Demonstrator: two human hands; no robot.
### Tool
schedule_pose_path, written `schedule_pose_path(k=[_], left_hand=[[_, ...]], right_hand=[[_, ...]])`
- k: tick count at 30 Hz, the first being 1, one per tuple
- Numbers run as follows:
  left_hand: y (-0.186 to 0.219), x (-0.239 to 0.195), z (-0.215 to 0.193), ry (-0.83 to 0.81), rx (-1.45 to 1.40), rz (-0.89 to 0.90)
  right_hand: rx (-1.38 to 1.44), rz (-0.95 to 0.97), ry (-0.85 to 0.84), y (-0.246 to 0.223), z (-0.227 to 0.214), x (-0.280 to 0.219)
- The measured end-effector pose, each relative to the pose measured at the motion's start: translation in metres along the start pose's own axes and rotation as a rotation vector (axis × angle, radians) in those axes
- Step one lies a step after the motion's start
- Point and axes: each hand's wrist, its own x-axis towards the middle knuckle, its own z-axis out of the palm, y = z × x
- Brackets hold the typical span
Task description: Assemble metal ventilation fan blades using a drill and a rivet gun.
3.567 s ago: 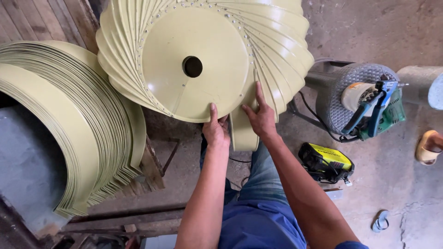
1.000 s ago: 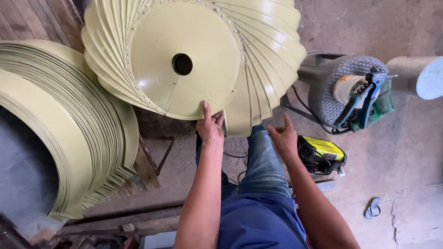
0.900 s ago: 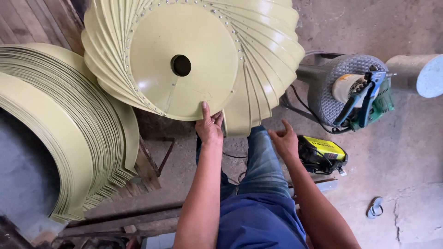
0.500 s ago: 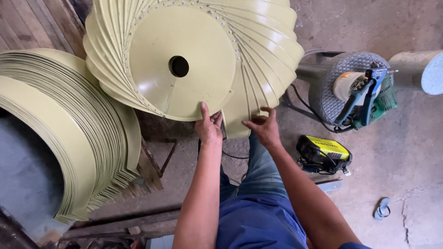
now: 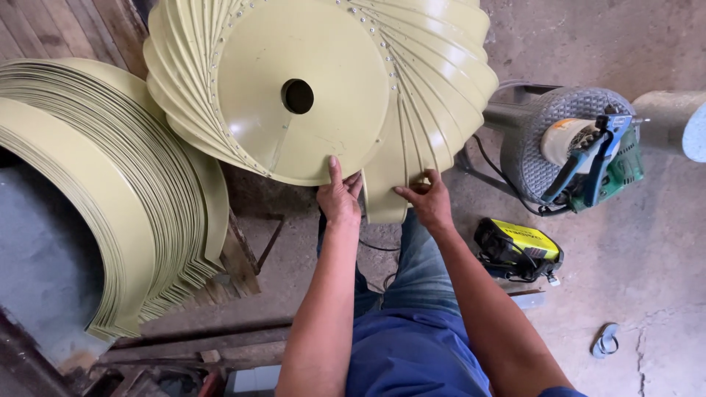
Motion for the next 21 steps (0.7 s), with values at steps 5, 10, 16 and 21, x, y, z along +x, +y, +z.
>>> schedule_pose_path(k=[5,10,16,21], left_hand=[[0.002,-0.002,0.001,0.014,0.014,-0.016],[0.002,-0.002,0.001,0.015,0.026,-0.015],[0.003,-0.005,0.002,-0.005,0.038,0.008],[0.007,-0.003,-0.003,-0.021,0.024,0.024]], right_hand=[[0.033,-0.005,-0.021,0.004,-0.002,0.003],[-0.056,-0.003,-0.008,0.0,-0.004,0.003],[-0.158,0.01,-0.005,-0.01,-0.009,-0.003],[-0.14,0.052,0.113,0.003,-0.04,-0.021]])
